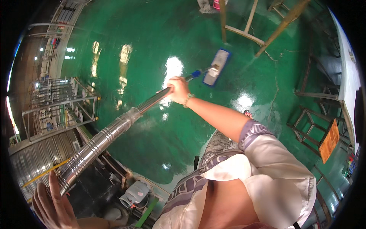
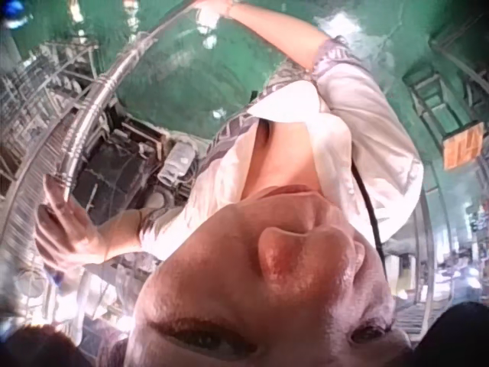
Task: The person mops a green factory floor using a flat mop, repeatedly dipping it into a bucket of water. They move around the workspace, cleaning around metal frames and wooden stools, and briefly lift a stool to clean underneath it.
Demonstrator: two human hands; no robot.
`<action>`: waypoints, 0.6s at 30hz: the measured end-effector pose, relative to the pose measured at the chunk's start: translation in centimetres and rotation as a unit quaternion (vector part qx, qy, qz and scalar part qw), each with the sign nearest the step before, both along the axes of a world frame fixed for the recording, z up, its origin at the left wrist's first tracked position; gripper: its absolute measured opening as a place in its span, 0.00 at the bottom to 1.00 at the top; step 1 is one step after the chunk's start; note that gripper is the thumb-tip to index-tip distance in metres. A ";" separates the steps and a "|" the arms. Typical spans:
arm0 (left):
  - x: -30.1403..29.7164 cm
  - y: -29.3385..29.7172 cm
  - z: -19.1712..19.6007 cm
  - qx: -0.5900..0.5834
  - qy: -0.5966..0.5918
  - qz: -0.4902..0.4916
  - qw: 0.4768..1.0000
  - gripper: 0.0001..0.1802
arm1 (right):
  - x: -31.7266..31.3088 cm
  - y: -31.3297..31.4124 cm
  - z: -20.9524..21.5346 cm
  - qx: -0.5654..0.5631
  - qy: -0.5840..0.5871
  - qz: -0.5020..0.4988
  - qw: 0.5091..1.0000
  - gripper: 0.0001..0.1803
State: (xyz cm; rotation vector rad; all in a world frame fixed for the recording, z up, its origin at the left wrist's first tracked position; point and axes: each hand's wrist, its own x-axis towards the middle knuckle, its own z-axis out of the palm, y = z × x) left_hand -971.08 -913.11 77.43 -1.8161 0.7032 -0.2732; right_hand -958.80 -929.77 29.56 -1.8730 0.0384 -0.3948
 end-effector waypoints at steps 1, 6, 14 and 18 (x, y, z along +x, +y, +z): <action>-0.1 -0.3 -0.2 0.006 -0.015 -0.011 1.000 0.21 | 1.4 -0.2 -1.0 0.000 0.006 0.047 0.999 0.19; 0.6 -7.8 0.0 0.003 -0.055 -0.162 0.985 0.15 | 2.2 -0.8 -0.2 -0.060 0.071 0.181 0.979 0.18; 0.3 -13.1 1.6 -0.131 0.034 -0.124 0.983 0.14 | -6.2 -13.5 4.2 -0.082 0.242 0.262 0.931 0.18; -0.8 -18.0 0.5 -0.162 0.055 -0.140 0.975 0.11 | -10.0 -22.2 4.0 -0.122 0.246 0.224 0.935 0.17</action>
